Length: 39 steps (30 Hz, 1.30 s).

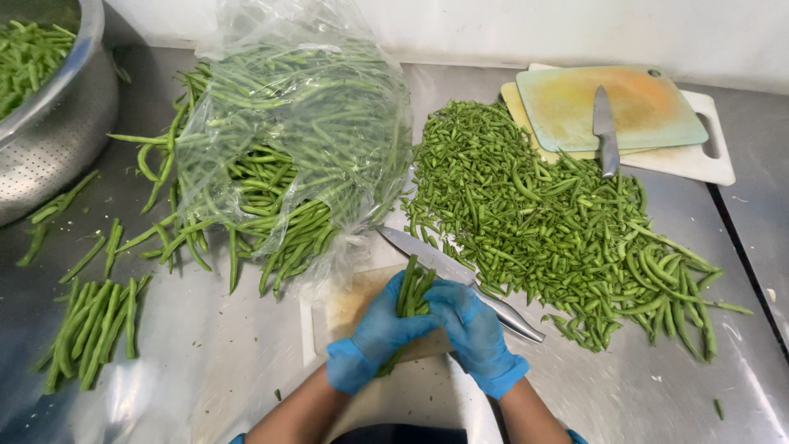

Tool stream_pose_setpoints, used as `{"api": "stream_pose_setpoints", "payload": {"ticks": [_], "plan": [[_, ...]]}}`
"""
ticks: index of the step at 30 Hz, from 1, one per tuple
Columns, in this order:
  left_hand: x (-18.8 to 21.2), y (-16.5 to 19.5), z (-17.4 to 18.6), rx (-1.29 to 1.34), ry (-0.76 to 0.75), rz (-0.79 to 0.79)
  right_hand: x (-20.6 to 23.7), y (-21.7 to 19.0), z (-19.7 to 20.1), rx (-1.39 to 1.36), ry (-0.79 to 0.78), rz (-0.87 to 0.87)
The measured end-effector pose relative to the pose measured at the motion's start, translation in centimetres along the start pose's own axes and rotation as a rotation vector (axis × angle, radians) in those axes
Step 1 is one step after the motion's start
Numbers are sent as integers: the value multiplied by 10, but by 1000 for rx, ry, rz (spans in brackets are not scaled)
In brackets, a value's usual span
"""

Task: The person, wearing blue gloves, takes handfuls of whole green beans from a bag on a stainless prep table, aligns them on a small cutting board, and cuts them into short pieces with a knife. The cut pieces are pushed onto a growing pile of cut beans beside the board, with a colander of beans nearby.

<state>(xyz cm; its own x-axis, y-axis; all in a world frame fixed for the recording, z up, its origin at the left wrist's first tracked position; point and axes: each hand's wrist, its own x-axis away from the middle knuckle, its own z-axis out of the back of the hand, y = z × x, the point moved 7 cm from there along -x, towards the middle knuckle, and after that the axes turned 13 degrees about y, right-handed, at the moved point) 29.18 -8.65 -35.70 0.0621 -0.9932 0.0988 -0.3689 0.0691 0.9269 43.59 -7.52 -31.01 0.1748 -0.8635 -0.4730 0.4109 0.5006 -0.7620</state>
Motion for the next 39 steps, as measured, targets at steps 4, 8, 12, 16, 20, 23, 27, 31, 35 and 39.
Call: {"api": "stream_pose_setpoints", "payload": {"ticks": [4,8,12,16,20,23,27,31,35,39], "plan": [[4,0,7,149,-45,299,0,21,0,-548,30,-283],[4,-2,10,233,57,371,-7,17,5,-482,34,-247],[1,-10,14,174,146,367,-15,8,23,-167,134,-140],[-6,-12,24,176,251,313,-25,21,27,685,-94,-75],[-9,-12,29,225,270,268,-25,34,19,794,-195,-107],[-8,-14,36,234,345,271,-22,33,18,862,-211,-106],[-9,-3,40,182,376,111,-19,27,41,657,-77,-327],[-5,3,35,-11,367,-17,-12,20,56,249,199,-504],[3,-3,22,194,279,-16,-6,11,40,3,148,-387],[4,-6,19,147,238,-15,-4,11,28,194,27,-267]]}}
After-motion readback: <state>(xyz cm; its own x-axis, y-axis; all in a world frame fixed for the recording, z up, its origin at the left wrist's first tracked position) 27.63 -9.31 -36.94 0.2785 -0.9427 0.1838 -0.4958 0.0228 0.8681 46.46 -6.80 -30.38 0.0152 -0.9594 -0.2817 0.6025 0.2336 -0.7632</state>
